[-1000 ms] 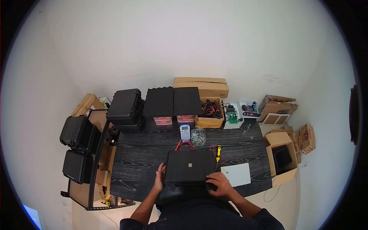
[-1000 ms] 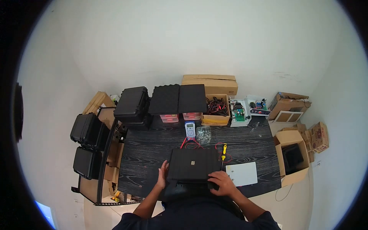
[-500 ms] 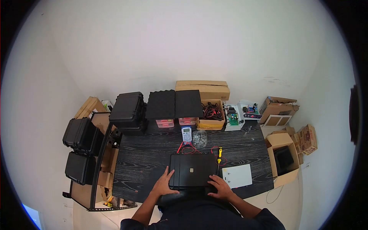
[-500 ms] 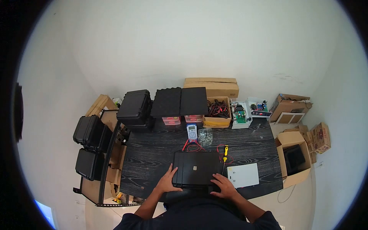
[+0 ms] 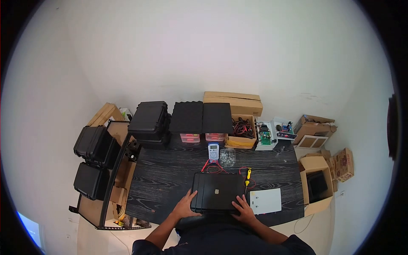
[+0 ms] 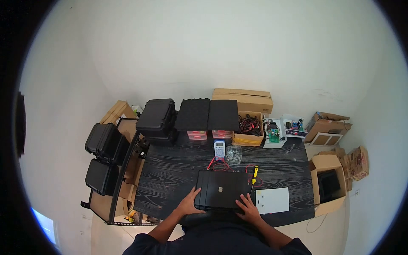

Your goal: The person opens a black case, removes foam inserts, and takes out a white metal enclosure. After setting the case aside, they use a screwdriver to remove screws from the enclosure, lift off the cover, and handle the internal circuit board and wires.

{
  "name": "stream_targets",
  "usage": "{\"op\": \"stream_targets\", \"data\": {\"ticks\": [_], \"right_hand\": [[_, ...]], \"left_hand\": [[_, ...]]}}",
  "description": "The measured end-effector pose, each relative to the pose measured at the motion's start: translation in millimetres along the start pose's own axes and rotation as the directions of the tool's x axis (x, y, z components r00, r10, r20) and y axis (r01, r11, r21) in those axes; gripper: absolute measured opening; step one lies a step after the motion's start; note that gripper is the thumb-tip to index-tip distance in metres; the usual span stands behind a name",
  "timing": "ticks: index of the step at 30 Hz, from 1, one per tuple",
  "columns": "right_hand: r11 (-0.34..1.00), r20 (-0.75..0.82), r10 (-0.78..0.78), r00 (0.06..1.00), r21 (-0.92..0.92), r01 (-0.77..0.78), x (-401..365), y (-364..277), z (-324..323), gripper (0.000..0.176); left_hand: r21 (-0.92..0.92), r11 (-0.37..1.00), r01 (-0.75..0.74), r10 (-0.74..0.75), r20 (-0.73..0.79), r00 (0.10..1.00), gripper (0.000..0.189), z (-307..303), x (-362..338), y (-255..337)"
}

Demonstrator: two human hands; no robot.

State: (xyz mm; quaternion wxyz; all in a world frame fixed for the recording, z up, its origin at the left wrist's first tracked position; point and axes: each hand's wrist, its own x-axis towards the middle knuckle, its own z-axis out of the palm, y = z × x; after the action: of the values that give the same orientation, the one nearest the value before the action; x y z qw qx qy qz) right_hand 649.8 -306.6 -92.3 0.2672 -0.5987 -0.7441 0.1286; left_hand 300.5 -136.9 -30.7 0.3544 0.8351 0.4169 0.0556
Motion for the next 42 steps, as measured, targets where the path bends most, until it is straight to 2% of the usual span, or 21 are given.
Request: {"op": "stream_targets", "data": {"ticks": [2, 5, 8, 11, 14, 15, 16, 18, 21, 23, 24, 26, 28, 29, 32, 35, 38, 41, 42], "right_hand": [[1.0, -0.009, -0.015, 1.0, 0.009, 0.015, 2, 1, 1, 0.092], [0.953, -0.012, 0.18, 0.984, 0.251, -0.171, 16, -15, -15, 0.104], [0.922, -0.022, 0.293, 0.956, 0.271, -0.277, 22, -23, -15, 0.116], [0.864, 0.158, 0.309, 0.938, 0.366, -0.347, 34, -27, -31, 0.115], [0.919, 0.191, 0.2, 0.961, 0.304, -0.252, 40, -24, -22, 0.116], [0.924, 0.202, 0.159, 0.966, 0.315, -0.218, 44, -27, -23, 0.112], [0.927, 0.212, 0.117, 0.97, 0.328, -0.183, 50, -33, -23, 0.109], [0.929, 0.255, 0.045, 0.966, 0.346, -0.134, 61, -40, -17, 0.102], [0.919, 0.351, -0.028, 0.936, 0.377, -0.113, 79, -50, 5, 0.092], [0.903, 0.411, -0.068, 0.909, 0.413, -0.12, 97, -68, 18, 0.085], [0.904, 0.413, -0.117, 0.903, 0.422, -0.076, 105, -75, 27, 0.085], [0.899, 0.413, -0.214, 0.885, 0.437, 0.013, 121, -87, 41, 0.083], [0.877, 0.394, -0.212, 0.894, 0.481, -0.004, 134, -95, 44, 0.08], [0.864, 0.386, -0.208, 0.899, 0.503, -0.015, 139, -98, 44, 0.078], [0.858, 0.295, -0.235, 0.926, 0.51, 0.055, 144, -89, 40, 0.072], [0.895, 0.315, -0.19, 0.93, 0.444, 0.032, 134, -64, 37, 0.062], [0.88, 0.33, -0.064, 0.942, 0.464, -0.103, 122, -48, 14, 0.051], [0.919, 0.252, -0.052, 0.966, 0.391, -0.052, 105, -17, 6, 0.046], [0.921, 0.24, -0.004, 0.971, 0.378, -0.09, 101, -11, 0, 0.045]], "left_hand": [[-0.009, 1.0, 0.008, -0.008, 0.008, 1.0, 0.139, 1, -1, 0], [-0.042, 0.999, -0.021, 0.02, -0.028, 0.999, 0.138, 8, -3, -10], [-0.093, 0.996, 0.013, -0.015, -0.03, 0.999, 0.138, 7, -14, -1], [-0.112, 0.993, 0.02, -0.031, -0.097, 0.995, 0.135, 14, -22, -6], [-0.175, 0.984, 0.016, -0.051, -0.198, 0.979, 0.127, 13, -39, -8], [-0.206, 0.978, 0.018, -0.066, -0.23, 0.971, 0.124, 11, -46, -10], [-0.045, 0.998, 0.047, -0.058, -0.303, 0.951, 0.12, 15, -50, -19], [0.269, 0.953, 0.14, -0.01, -0.434, 0.901, 0.114, 22, -58, -34], [0.498, 0.848, 0.182, -0.009, -0.33, 0.944, 0.108, 34, -67, -22], [0.438, 0.889, 0.131, -0.016, -0.257, 0.966, 0.109, 33, -71, 6], [0.404, 0.908, 0.107, -0.016, -0.223, 0.975, 0.109, 33, -70, 15], [0.383, 0.899, 0.212, -0.085, -0.321, 0.943, 0.113, 38, -64, 7], [0.371, 0.88, 0.297, -0.127, -0.419, 0.899, 0.116, 29, -62, -4], [0.318, 0.888, 0.334, -0.175, -0.438, 0.882, 0.117, 23, -60, -11], [0.332, 0.858, 0.392, -0.215, -0.461, 0.861, 0.117, 5, -57, -24], [0.335, 0.843, 0.421, -0.243, -0.46, 0.854, 0.12, -19, -50, -40], [0.327, 0.833, 0.445, -0.281, -0.444, 0.851, 0.123, -42, -37, -58], [0.33, 0.824, 0.462, -0.298, -0.441, 0.846, 0.125, -67, -24, -73], [0.328, 0.828, 0.455, -0.285, -0.452, 0.845, 0.125, -73, -20, -80]]}}
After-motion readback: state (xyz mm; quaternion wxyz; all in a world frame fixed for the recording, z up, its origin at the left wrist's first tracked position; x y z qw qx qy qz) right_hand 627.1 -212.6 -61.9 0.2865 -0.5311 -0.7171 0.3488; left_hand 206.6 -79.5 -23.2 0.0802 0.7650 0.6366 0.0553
